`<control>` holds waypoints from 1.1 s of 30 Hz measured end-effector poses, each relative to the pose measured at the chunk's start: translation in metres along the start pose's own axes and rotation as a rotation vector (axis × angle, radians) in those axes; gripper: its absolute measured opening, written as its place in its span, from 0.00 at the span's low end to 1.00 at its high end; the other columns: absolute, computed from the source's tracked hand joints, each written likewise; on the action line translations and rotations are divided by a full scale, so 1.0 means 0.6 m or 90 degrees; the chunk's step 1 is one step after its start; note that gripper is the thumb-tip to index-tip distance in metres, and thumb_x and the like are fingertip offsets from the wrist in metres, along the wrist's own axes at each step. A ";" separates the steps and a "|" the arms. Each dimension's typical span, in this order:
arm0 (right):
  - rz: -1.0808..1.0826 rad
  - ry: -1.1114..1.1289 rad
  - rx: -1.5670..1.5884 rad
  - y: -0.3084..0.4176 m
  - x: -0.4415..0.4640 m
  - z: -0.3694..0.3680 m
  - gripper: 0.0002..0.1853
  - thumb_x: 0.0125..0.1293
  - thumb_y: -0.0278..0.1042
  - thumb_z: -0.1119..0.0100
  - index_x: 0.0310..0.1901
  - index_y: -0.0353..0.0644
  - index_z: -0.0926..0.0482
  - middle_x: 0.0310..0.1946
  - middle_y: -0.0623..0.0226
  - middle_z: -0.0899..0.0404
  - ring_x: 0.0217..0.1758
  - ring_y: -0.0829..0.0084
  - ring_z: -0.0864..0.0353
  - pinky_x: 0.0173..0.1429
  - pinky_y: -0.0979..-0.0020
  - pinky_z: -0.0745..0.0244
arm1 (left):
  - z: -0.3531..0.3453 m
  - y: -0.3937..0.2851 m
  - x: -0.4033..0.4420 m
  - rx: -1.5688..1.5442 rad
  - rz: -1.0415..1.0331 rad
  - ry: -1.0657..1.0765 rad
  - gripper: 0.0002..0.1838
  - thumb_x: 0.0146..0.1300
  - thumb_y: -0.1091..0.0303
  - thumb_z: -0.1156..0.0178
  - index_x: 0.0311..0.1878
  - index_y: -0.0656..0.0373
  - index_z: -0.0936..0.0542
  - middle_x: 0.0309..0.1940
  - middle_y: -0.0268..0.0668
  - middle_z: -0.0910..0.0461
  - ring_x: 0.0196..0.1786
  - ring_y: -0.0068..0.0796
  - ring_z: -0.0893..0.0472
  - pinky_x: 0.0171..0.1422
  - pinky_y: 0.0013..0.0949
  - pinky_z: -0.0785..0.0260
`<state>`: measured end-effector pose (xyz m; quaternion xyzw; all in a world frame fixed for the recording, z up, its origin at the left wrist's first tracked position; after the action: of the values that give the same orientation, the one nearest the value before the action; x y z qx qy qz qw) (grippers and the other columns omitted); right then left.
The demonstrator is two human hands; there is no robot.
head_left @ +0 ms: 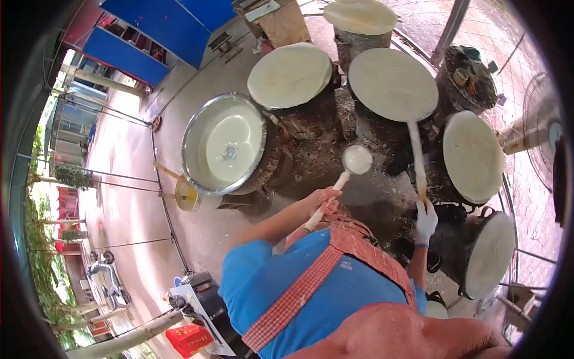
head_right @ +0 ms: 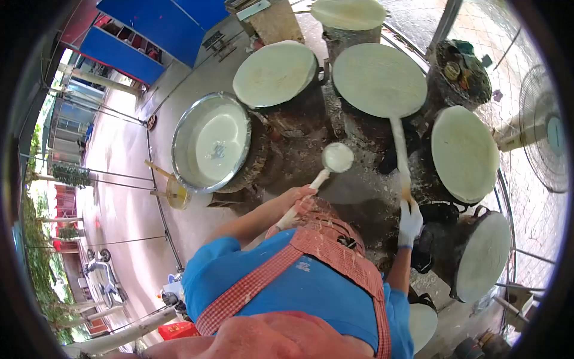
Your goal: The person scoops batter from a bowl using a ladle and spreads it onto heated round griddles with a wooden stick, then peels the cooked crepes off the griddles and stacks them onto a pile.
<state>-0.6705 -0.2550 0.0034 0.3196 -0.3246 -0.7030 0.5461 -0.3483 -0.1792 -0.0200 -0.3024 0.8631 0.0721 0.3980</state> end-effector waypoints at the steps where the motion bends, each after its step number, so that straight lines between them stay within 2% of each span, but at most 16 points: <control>1: 0.013 0.056 -0.008 0.050 0.017 -0.033 0.20 0.60 0.42 0.47 0.48 0.36 0.25 0.39 0.55 0.21 0.41 0.65 0.22 0.46 0.70 0.31 | 0.030 -0.007 -0.024 -0.021 -0.037 -0.046 0.11 0.61 0.68 0.47 0.39 0.44 0.39 0.15 0.28 0.43 0.13 0.14 0.44 0.11 0.16 0.53; 3: 0.133 0.051 -0.121 0.078 0.068 -0.120 0.21 0.59 0.45 0.47 0.48 0.38 0.25 0.39 0.53 0.21 0.42 0.59 0.22 0.45 0.65 0.31 | 0.084 -0.020 -0.072 -0.078 -0.048 -0.043 0.08 0.61 0.67 0.47 0.38 0.46 0.37 0.14 0.27 0.42 0.13 0.14 0.43 0.10 0.17 0.51; 5: 0.108 0.097 -0.091 0.143 0.098 -0.206 0.21 0.59 0.48 0.48 0.47 0.40 0.25 0.39 0.50 0.22 0.44 0.53 0.24 0.46 0.63 0.31 | 0.148 -0.038 -0.114 -0.130 -0.049 -0.046 0.06 0.61 0.65 0.47 0.36 0.48 0.35 0.13 0.26 0.42 0.13 0.14 0.42 0.10 0.18 0.49; 9: 0.159 0.066 -0.295 0.212 0.097 -0.315 0.21 0.58 0.50 0.47 0.45 0.44 0.24 0.32 0.52 0.22 0.35 0.53 0.22 0.38 0.59 0.29 | 0.245 -0.073 -0.184 -0.297 -0.056 -0.060 0.10 0.64 0.63 0.51 0.28 0.53 0.36 0.12 0.29 0.41 0.12 0.16 0.43 0.09 0.18 0.49; 11: 0.190 0.076 -0.413 0.238 0.082 -0.339 0.21 0.57 0.51 0.47 0.45 0.45 0.25 0.29 0.53 0.22 0.31 0.53 0.22 0.35 0.57 0.29 | 0.282 -0.086 -0.202 -0.361 -0.037 -0.053 0.06 0.63 0.64 0.51 0.31 0.50 0.35 0.12 0.29 0.41 0.12 0.16 0.42 0.09 0.17 0.49; 13: 0.342 0.086 -0.450 0.261 0.031 -0.355 0.20 0.56 0.54 0.47 0.44 0.49 0.24 0.25 0.58 0.22 0.24 0.56 0.22 0.29 0.59 0.28 | 0.302 -0.100 -0.233 -0.359 -0.106 -0.094 0.07 0.62 0.69 0.49 0.36 0.43 0.37 0.14 0.28 0.42 0.11 0.15 0.43 0.09 0.16 0.51; 14: 0.341 0.092 -0.453 0.269 0.025 -0.366 0.20 0.56 0.54 0.47 0.44 0.49 0.24 0.25 0.58 0.22 0.24 0.56 0.22 0.29 0.59 0.28 | 0.311 -0.102 -0.233 -0.391 -0.104 -0.044 0.07 0.62 0.69 0.51 0.36 0.43 0.37 0.13 0.29 0.42 0.11 0.15 0.44 0.08 0.16 0.52; 18: 0.406 0.179 -0.431 0.342 0.028 -0.442 0.21 0.53 0.55 0.44 0.43 0.48 0.24 0.25 0.58 0.22 0.26 0.57 0.22 0.32 0.59 0.28 | 0.320 -0.123 -0.240 -0.400 -0.139 -0.081 0.05 0.63 0.68 0.53 0.37 0.44 0.36 0.13 0.28 0.43 0.11 0.15 0.44 0.08 0.16 0.52; 20: 0.441 0.206 -0.430 0.375 0.055 -0.490 0.21 0.52 0.55 0.44 0.41 0.48 0.24 0.25 0.58 0.22 0.26 0.58 0.21 0.33 0.60 0.28 | 0.320 -0.122 -0.229 -0.455 -0.163 0.005 0.04 0.64 0.68 0.53 0.36 0.44 0.36 0.12 0.28 0.43 0.11 0.15 0.44 0.08 0.16 0.52; 22: 0.465 0.331 -0.506 0.384 0.089 -0.567 0.18 0.49 0.51 0.40 0.37 0.48 0.26 0.24 0.60 0.23 0.27 0.59 0.22 0.35 0.59 0.29 | 0.305 -0.118 -0.227 -0.479 -0.181 0.009 0.03 0.64 0.67 0.53 0.35 0.45 0.36 0.12 0.27 0.43 0.11 0.15 0.44 0.08 0.16 0.52; 23: 0.479 0.335 -0.499 0.389 0.107 -0.593 0.18 0.49 0.51 0.40 0.37 0.48 0.26 0.24 0.60 0.23 0.27 0.59 0.22 0.35 0.59 0.29 | 0.296 -0.114 -0.226 -0.494 -0.188 0.013 0.03 0.64 0.67 0.53 0.34 0.46 0.35 0.12 0.27 0.43 0.11 0.15 0.44 0.08 0.16 0.52; 24: 0.593 0.295 -0.491 0.412 0.118 -0.622 0.17 0.47 0.48 0.39 0.35 0.48 0.26 0.25 0.62 0.24 0.26 0.60 0.22 0.35 0.60 0.30 | 0.307 -0.096 -0.220 -0.470 -0.151 -0.067 0.04 0.63 0.65 0.53 0.33 0.48 0.35 0.13 0.26 0.44 0.11 0.15 0.44 0.08 0.16 0.51; 26: 0.725 0.241 -0.464 0.469 0.139 -0.665 0.17 0.43 0.42 0.36 0.35 0.48 0.27 0.28 0.63 0.27 0.26 0.61 0.23 0.34 0.59 0.30 | 0.292 -0.082 -0.214 -0.577 -0.153 0.073 0.03 0.63 0.65 0.51 0.34 0.48 0.34 0.15 0.27 0.42 0.13 0.16 0.42 0.08 0.17 0.49; 28: 0.775 0.248 -0.435 0.518 0.158 -0.697 0.17 0.44 0.42 0.37 0.36 0.46 0.27 0.30 0.61 0.26 0.28 0.61 0.22 0.34 0.58 0.29 | 0.288 -0.072 -0.217 -0.537 -0.127 -0.007 0.21 0.62 0.55 0.50 0.16 0.53 0.39 0.11 0.27 0.42 0.11 0.16 0.42 0.09 0.17 0.51; 31: 0.788 0.318 -0.413 0.560 0.176 -0.734 0.17 0.46 0.41 0.38 0.37 0.42 0.26 0.35 0.55 0.26 0.34 0.58 0.21 0.37 0.57 0.27 | 0.281 -0.075 -0.235 -0.426 -0.163 -0.032 0.15 0.64 0.58 0.51 0.23 0.54 0.35 0.13 0.28 0.41 0.13 0.17 0.41 0.10 0.18 0.51; 33: 0.831 0.461 -0.534 0.551 0.195 -0.779 0.16 0.47 0.41 0.38 0.36 0.42 0.25 0.35 0.55 0.26 0.35 0.55 0.21 0.38 0.58 0.27 | 0.300 -0.077 -0.233 -0.367 -0.192 -0.023 0.10 0.64 0.60 0.52 0.30 0.52 0.34 0.14 0.28 0.41 0.14 0.17 0.40 0.11 0.18 0.51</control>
<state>-0.1328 -0.4833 -0.0150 0.0449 0.0376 -0.1643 0.9847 -0.1357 -0.0856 -0.0337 -0.5259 0.7456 0.2588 0.3172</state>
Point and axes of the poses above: each hand's wrist, its own x-axis towards the middle knuckle, its own z-axis out of the back of the hand, y = z × x, the point moved 7 cm from there along x, towards the middle knuckle
